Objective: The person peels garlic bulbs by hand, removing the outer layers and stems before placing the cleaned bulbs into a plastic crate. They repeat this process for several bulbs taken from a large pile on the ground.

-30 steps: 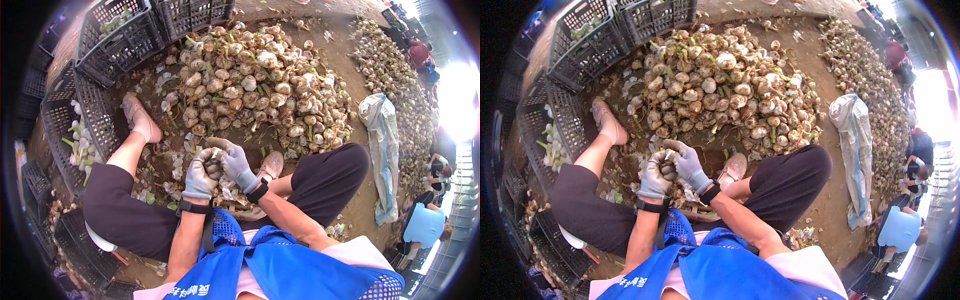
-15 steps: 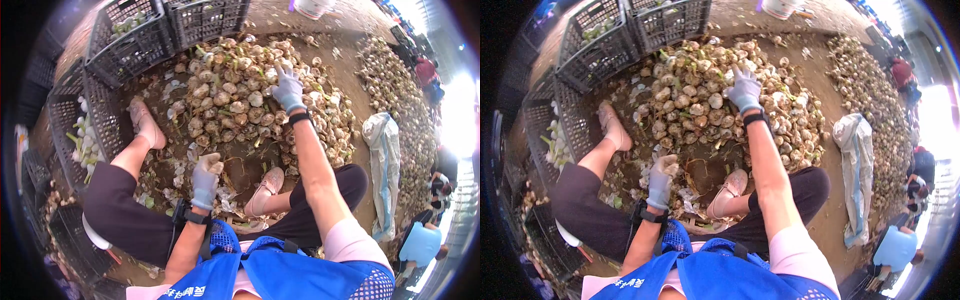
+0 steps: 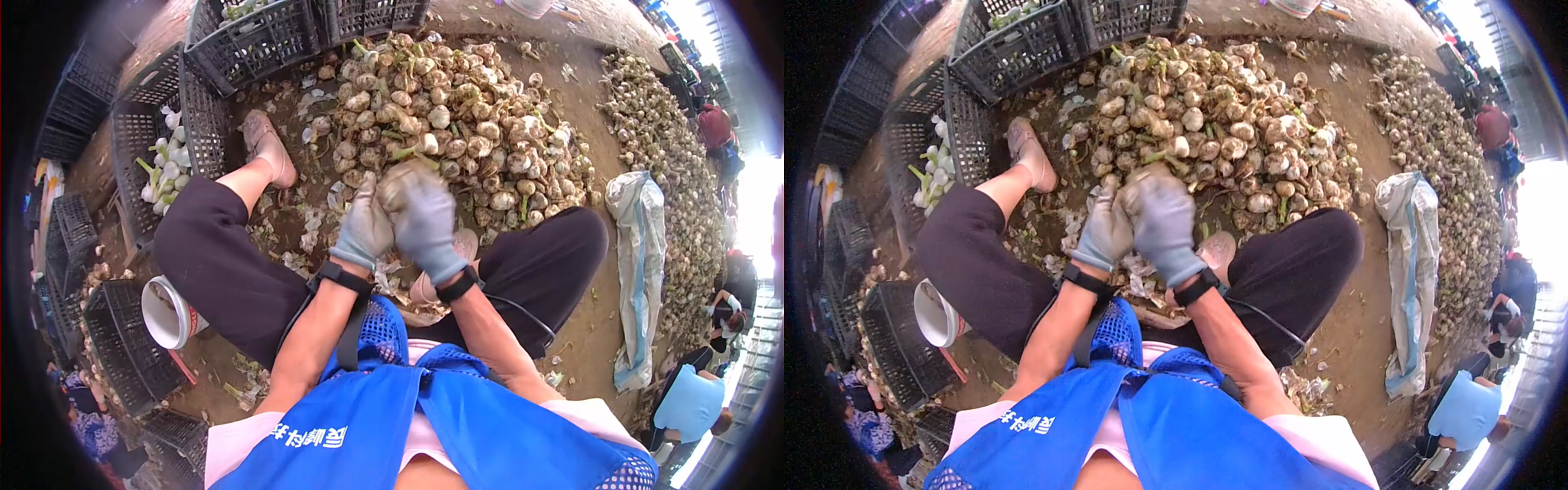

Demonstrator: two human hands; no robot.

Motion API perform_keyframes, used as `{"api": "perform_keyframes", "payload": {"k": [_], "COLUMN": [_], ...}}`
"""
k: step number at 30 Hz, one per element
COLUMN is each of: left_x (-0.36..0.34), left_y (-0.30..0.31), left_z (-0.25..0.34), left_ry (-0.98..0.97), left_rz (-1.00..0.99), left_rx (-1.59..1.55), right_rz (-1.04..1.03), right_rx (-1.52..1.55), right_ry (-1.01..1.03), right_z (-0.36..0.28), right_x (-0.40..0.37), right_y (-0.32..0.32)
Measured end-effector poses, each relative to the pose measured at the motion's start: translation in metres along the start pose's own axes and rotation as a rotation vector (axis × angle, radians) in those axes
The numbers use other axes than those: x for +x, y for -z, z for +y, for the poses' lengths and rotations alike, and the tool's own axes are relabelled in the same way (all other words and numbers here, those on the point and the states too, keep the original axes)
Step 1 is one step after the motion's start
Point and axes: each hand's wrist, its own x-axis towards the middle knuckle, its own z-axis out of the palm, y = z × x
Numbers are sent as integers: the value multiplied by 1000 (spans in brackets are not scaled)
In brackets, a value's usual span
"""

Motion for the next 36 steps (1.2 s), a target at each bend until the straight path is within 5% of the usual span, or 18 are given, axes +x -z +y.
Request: {"api": "perform_keyframes", "payload": {"k": [2,3,5,7,9,11,13,17,21,27,29,31,34,35,36], "left_x": [-19,-31,-42,-42,-42,-48,-54,-54,-53,-51,-53,-48,-53,-55,-55], "left_y": [-9,-19,-38,-37,-38,-45,-54,-44,-42,-38,-41,-29,-39,-43,-43], "left_z": [2,3,7,5,1,-6,-14,-21,-28,-29,-29,-26,-29,-30,-34], "left_ry": [-247,-371,-219,-332,-313,-209,-389,-522,-528,-471,-475,-548,-944,-1104,-936], "left_rz": [-1,35,-37,-76,-207,-140,-80,-61,33,-24,-9,-10,-97,-121,-56], "left_rx": [401,594,316,564,705,669,777,975,744,539,612,811,1626,1818,1517], "right_rz": [-144,-108,-114,-225,-266,-117,-181,-203,-317,-307,-335,-319,-292,-177,-142], "right_rx": [285,772,1276,1450,1584,1336,1557,1518,1357,1634,1613,1701,1363,1552,1493], "right_ry": [64,-255,-899,-1161,-1194,-611,-1067,-1098,-1050,-1006,-862,-1008,-783,-1020,-985], "right_z": [-10,-13,-3,20,14,8,6,4,7,17,16,15,7,6,11], "right_x": [-11,-8,5,-2,-10,-17,-9,-6,-6,-14,-14,-12,-17,-22,-30], "right_y": [1,9,36,35,34,30,37,32,33,39,45,42,36,17,0]}}
